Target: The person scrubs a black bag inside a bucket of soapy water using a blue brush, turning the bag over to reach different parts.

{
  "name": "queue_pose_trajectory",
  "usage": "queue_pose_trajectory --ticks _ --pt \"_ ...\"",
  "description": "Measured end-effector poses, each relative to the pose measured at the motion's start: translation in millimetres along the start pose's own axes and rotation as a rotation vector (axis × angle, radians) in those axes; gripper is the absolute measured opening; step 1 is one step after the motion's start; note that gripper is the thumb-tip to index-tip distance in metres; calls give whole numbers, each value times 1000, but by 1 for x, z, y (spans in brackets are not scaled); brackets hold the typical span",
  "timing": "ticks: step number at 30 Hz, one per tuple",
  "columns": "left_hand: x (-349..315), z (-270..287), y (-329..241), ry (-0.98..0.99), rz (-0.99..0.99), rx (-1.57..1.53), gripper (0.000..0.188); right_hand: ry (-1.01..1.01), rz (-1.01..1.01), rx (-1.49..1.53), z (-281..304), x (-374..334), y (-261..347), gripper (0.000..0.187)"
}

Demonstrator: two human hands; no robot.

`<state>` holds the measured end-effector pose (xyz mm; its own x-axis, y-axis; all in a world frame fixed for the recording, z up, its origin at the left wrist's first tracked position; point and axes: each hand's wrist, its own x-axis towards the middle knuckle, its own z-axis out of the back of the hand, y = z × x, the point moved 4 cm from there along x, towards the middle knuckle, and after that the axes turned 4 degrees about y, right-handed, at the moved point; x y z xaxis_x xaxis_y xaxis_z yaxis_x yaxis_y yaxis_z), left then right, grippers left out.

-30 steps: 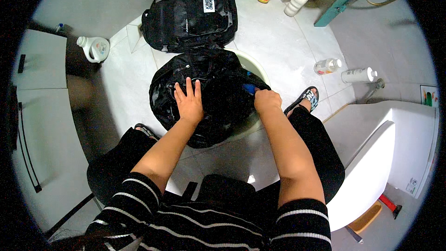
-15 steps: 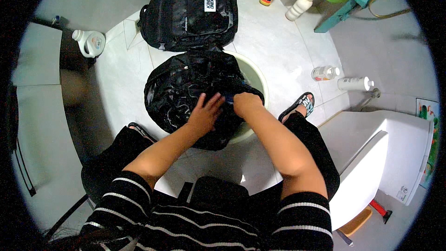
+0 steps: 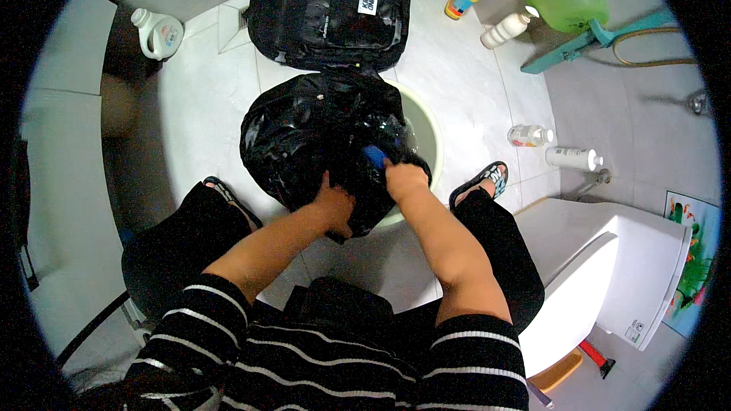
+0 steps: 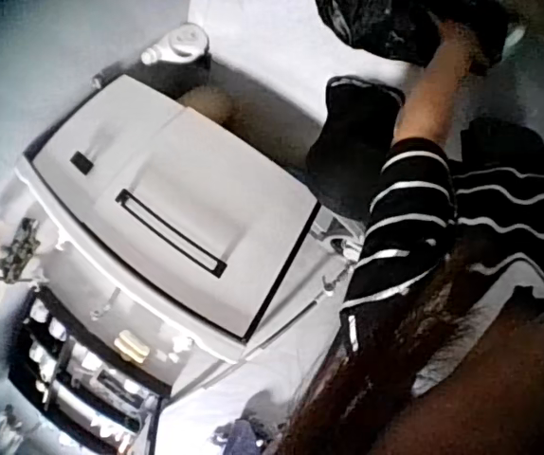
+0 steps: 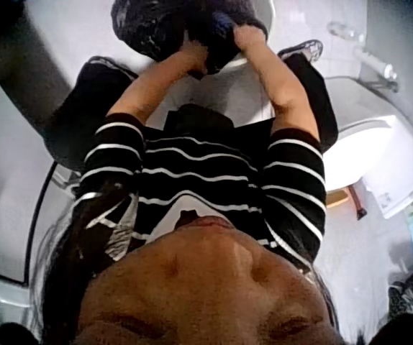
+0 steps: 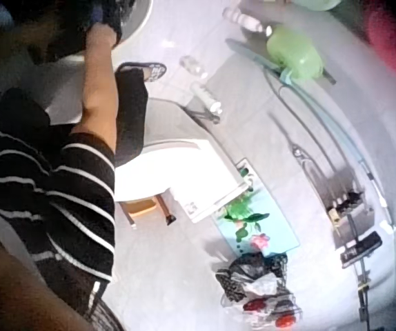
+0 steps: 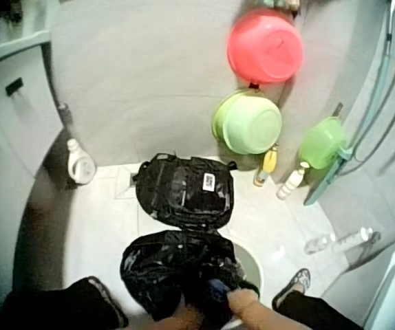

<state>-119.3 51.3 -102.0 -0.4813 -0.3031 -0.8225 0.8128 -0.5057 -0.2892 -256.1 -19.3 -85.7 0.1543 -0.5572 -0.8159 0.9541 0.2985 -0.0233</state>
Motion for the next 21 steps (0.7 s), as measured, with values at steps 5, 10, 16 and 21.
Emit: queue_pose_trajectory --ticks 5,10,16,21 --pt "19 -20 -14 -138 -63 -61 31 309 3 -289 16 -22 -1 29" --pt "-10 14 -21 -275 -107 39 14 -89 110 -197 57 -17 20 31" --pt "-31 49 -4 -318 -105 149 14 146 67 -230 6 -13 -9 32" --pt "-26 38 9 -387 -122 251 15 -23 175 -121 58 -10 6 29"
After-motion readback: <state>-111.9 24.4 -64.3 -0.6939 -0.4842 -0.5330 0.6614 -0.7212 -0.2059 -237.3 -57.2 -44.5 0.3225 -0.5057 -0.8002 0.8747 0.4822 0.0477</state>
